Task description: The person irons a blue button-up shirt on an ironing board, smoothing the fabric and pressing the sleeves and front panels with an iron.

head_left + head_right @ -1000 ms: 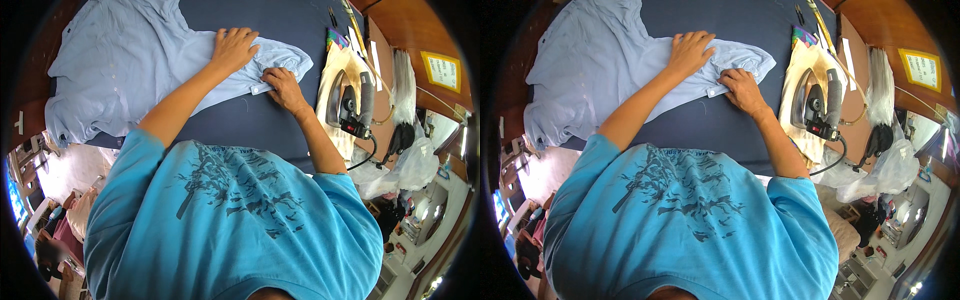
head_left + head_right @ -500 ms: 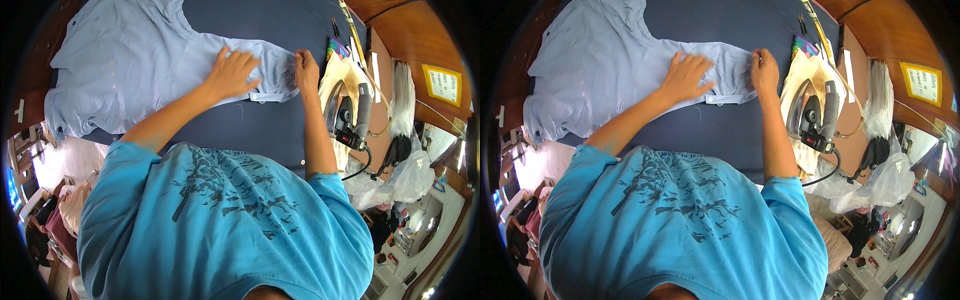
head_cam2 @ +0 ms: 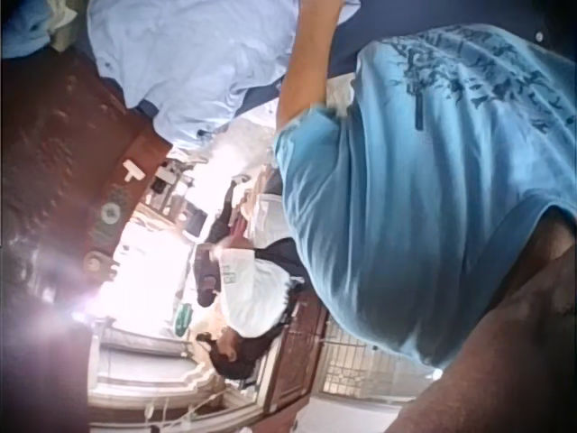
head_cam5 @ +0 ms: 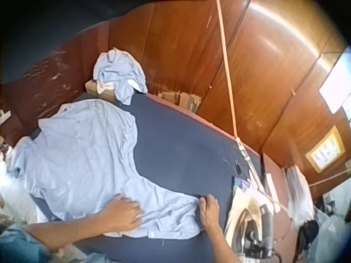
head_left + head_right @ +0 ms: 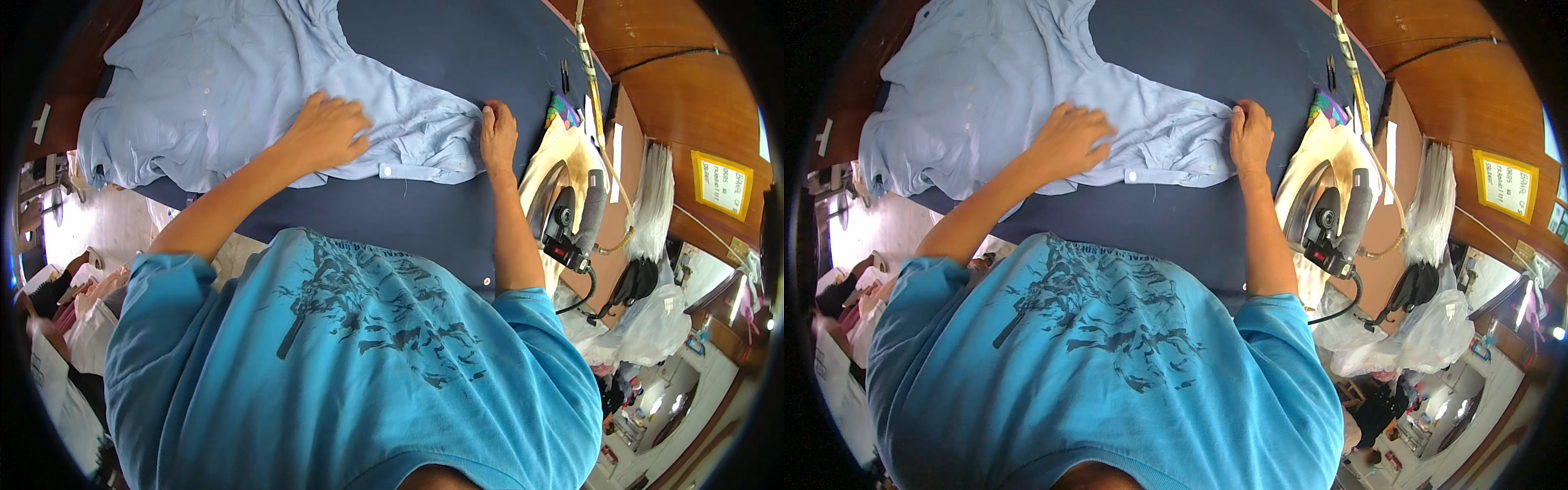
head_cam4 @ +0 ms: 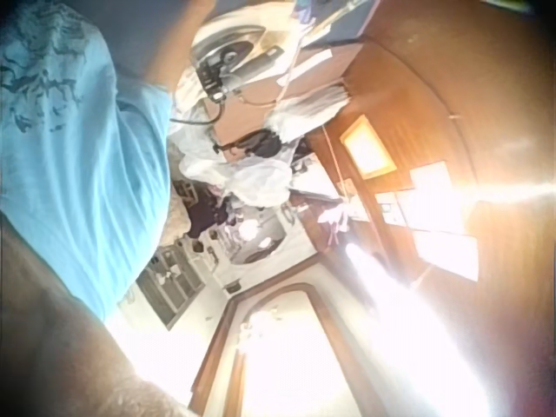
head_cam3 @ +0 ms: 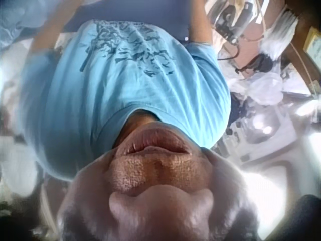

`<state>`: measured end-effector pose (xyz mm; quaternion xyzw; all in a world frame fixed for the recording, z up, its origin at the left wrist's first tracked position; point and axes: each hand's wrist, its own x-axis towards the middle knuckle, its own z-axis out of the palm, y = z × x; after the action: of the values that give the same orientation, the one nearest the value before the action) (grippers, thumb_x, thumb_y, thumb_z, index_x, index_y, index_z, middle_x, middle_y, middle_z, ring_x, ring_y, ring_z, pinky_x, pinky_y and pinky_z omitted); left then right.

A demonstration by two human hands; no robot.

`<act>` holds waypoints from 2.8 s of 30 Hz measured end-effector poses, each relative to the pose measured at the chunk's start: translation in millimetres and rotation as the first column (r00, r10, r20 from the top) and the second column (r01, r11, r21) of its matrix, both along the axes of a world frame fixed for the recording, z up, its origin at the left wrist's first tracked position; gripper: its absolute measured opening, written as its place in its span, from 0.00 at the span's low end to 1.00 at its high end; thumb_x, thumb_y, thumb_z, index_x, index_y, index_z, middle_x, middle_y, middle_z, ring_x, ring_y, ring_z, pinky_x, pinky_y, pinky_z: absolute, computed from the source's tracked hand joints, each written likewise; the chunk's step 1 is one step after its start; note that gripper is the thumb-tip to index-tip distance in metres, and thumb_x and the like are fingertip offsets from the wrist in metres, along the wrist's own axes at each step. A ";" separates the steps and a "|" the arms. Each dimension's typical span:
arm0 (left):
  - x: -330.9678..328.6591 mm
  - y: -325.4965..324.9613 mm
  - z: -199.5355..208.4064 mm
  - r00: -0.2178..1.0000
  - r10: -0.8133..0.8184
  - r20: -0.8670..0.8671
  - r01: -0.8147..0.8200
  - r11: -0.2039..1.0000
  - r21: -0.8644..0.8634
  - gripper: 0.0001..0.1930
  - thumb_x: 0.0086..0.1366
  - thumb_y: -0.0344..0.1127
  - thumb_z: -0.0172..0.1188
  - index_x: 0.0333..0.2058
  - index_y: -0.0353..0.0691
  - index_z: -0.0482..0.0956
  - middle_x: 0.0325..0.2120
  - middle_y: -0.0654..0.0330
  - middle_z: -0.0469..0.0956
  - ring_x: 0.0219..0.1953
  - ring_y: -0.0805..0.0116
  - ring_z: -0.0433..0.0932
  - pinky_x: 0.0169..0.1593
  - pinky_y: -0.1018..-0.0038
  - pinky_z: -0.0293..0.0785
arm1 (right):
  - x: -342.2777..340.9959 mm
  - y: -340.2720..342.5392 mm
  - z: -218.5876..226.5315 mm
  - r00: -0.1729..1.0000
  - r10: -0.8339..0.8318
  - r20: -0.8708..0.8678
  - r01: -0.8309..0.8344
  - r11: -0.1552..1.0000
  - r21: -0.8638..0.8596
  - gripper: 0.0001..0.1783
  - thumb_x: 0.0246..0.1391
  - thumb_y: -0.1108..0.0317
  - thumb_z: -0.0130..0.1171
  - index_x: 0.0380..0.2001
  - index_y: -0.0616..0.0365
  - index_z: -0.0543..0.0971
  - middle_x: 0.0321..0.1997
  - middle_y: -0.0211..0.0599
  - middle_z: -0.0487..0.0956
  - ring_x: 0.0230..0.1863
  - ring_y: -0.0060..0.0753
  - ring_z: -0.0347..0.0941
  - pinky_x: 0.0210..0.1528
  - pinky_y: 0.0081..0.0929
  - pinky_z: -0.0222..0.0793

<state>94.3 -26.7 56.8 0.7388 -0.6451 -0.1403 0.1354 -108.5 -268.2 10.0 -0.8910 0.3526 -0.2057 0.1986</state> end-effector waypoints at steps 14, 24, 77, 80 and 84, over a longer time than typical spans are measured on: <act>6.7 -111.9 -43.9 0.912 0.408 0.040 -0.378 0.875 -0.304 0.11 0.60 0.35 0.51 0.42 0.48 0.73 0.41 0.64 0.72 0.44 0.65 0.70 0.51 0.52 0.57 | 23.3 19.7 14.6 0.994 -0.048 0.103 0.066 0.982 -0.178 0.09 0.54 0.66 0.52 0.34 0.60 0.73 0.33 0.45 0.75 0.37 0.47 0.70 0.40 0.38 0.64; -31.4 -78.4 -64.3 0.921 0.356 0.158 -0.306 0.913 -0.271 0.26 0.59 0.55 0.50 0.54 0.53 0.68 0.58 0.66 0.60 0.58 0.64 0.56 0.54 0.46 0.48 | -3.9 39.0 -10.5 0.989 0.096 -0.115 -0.117 0.973 -0.198 0.23 0.42 0.72 0.49 0.46 0.58 0.69 0.55 0.44 0.66 0.59 0.49 0.58 0.59 0.44 0.52; -7.4 -71.0 -62.7 0.964 0.131 0.233 -0.101 0.986 -0.136 0.35 0.58 0.60 0.49 0.62 0.55 0.56 0.63 0.66 0.52 0.66 0.65 0.46 0.60 0.48 0.43 | 4.9 37.7 2.3 0.825 0.421 -0.377 -0.495 0.860 -0.121 0.30 0.55 0.55 0.43 0.62 0.49 0.59 0.67 0.38 0.54 0.68 0.46 0.45 0.66 0.47 0.40; -5.9 -72.5 -58.6 0.961 0.111 0.252 -0.079 0.988 -0.134 0.35 0.58 0.61 0.49 0.62 0.56 0.56 0.64 0.66 0.52 0.66 0.63 0.45 0.60 0.48 0.41 | 3.9 36.8 2.0 0.855 0.396 -0.335 -0.458 0.879 -0.130 0.32 0.54 0.52 0.46 0.61 0.50 0.59 0.67 0.40 0.54 0.68 0.47 0.46 0.66 0.46 0.41; -8.8 -72.0 -48.4 0.968 0.115 0.225 -0.098 0.992 -0.084 0.34 0.59 0.60 0.48 0.61 0.56 0.57 0.63 0.65 0.53 0.66 0.63 0.47 0.60 0.48 0.41 | -1.2 20.1 20.5 0.871 0.398 -0.288 -0.408 0.913 0.028 0.33 0.52 0.50 0.50 0.60 0.52 0.62 0.64 0.45 0.58 0.66 0.49 0.50 0.65 0.43 0.44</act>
<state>85.5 -98.7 8.4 0.7782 -0.6205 -0.0232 0.0942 -109.7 -248.1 30.5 -0.9684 0.1807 -0.0340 0.1685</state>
